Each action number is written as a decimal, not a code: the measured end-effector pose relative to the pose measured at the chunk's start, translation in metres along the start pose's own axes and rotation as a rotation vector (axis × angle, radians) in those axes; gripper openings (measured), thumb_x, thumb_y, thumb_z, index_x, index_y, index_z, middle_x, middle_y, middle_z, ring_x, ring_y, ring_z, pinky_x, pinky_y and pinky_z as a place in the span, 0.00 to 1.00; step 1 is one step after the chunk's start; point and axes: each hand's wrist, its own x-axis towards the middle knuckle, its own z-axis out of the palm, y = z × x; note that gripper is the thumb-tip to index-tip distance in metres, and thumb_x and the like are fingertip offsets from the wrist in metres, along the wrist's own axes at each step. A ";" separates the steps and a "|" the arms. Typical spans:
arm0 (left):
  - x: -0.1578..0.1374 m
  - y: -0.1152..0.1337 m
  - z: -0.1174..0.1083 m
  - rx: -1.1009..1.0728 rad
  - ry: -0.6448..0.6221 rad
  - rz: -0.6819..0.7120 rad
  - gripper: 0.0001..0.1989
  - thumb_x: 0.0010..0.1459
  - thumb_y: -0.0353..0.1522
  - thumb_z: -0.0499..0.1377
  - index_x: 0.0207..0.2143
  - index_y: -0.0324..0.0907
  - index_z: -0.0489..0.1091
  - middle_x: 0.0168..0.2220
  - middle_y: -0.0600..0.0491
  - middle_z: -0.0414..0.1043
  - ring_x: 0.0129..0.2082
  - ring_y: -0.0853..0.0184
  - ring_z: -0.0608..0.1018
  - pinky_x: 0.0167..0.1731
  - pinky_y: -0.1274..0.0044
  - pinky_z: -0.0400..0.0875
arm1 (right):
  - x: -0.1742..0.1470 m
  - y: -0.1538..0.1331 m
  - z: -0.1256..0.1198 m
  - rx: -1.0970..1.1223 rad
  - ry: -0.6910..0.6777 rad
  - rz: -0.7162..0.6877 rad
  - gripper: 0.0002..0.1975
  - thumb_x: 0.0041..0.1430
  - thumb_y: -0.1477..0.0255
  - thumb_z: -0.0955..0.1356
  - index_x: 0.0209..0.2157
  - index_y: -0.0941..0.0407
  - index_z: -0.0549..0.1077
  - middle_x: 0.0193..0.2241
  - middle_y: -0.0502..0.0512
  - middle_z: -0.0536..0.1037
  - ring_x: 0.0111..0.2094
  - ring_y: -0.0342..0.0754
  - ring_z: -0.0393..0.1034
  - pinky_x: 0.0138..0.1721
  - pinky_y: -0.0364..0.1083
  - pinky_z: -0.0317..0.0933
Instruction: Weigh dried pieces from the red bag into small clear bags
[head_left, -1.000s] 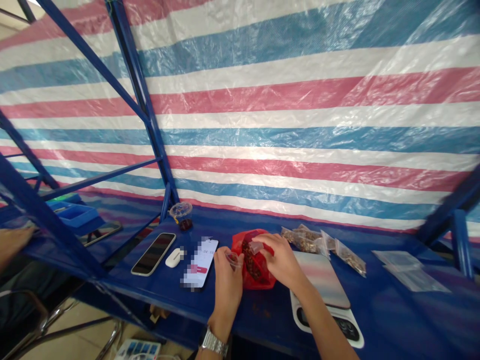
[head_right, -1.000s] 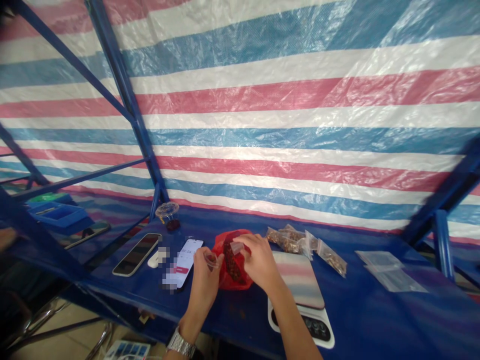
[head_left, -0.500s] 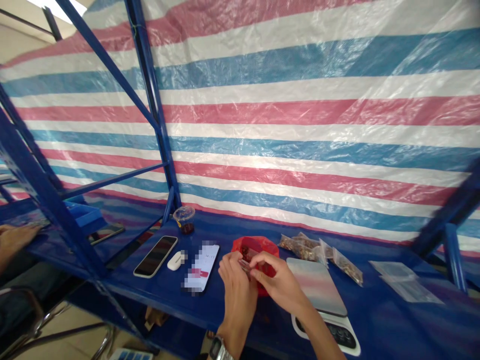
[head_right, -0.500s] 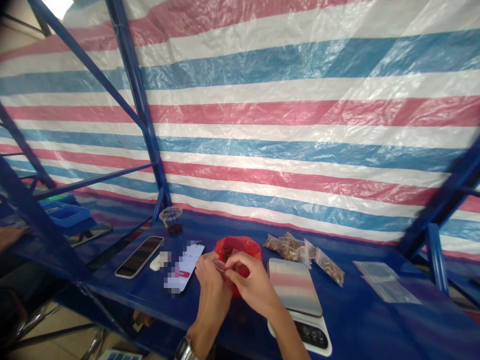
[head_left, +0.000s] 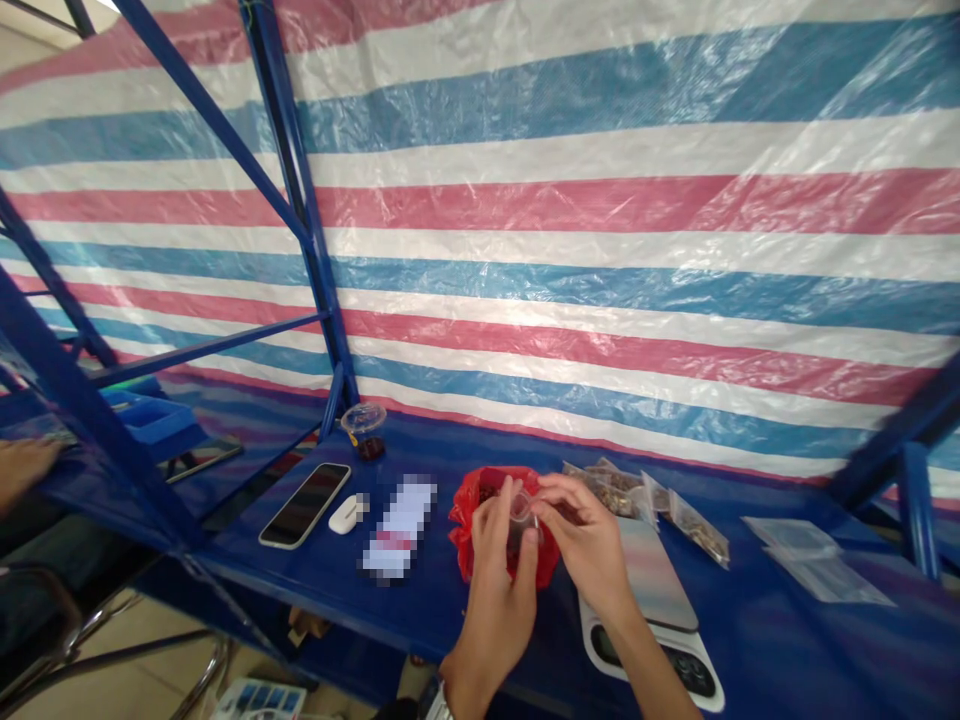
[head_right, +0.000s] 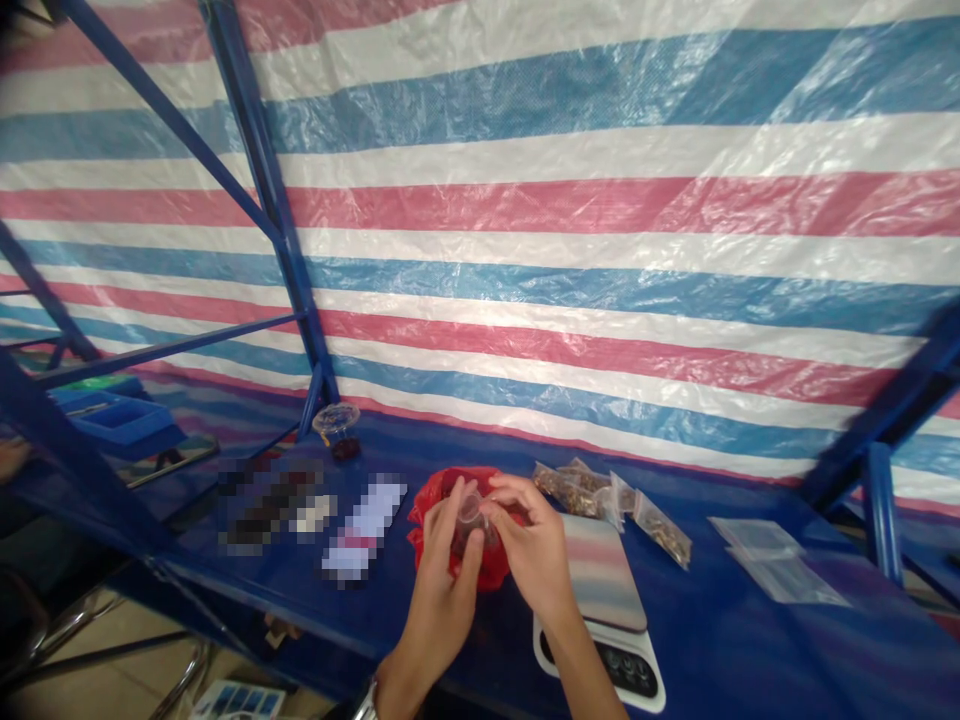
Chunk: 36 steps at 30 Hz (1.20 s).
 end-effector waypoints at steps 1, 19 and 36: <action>0.002 -0.001 0.000 -0.064 0.021 -0.041 0.29 0.70 0.40 0.54 0.71 0.49 0.57 0.67 0.45 0.65 0.67 0.57 0.67 0.66 0.60 0.62 | 0.000 0.000 0.000 0.008 0.010 0.001 0.17 0.55 0.61 0.77 0.43 0.54 0.76 0.31 0.52 0.81 0.34 0.49 0.76 0.40 0.47 0.70; 0.021 0.002 0.046 0.125 -0.260 0.063 0.19 0.70 0.39 0.53 0.57 0.43 0.71 0.51 0.44 0.79 0.52 0.56 0.81 0.55 0.63 0.74 | 0.007 0.012 -0.098 -0.458 0.169 0.010 0.15 0.55 0.64 0.70 0.44 0.53 0.78 0.35 0.56 0.84 0.36 0.55 0.79 0.43 0.54 0.69; 0.003 -0.006 -0.002 0.446 -0.182 0.562 0.13 0.72 0.31 0.49 0.48 0.45 0.73 0.47 0.49 0.76 0.51 0.62 0.77 0.54 0.68 0.72 | -0.021 0.009 -0.149 -0.802 0.366 -0.184 0.17 0.63 0.63 0.62 0.40 0.55 0.81 0.42 0.59 0.84 0.34 0.52 0.74 0.43 0.51 0.67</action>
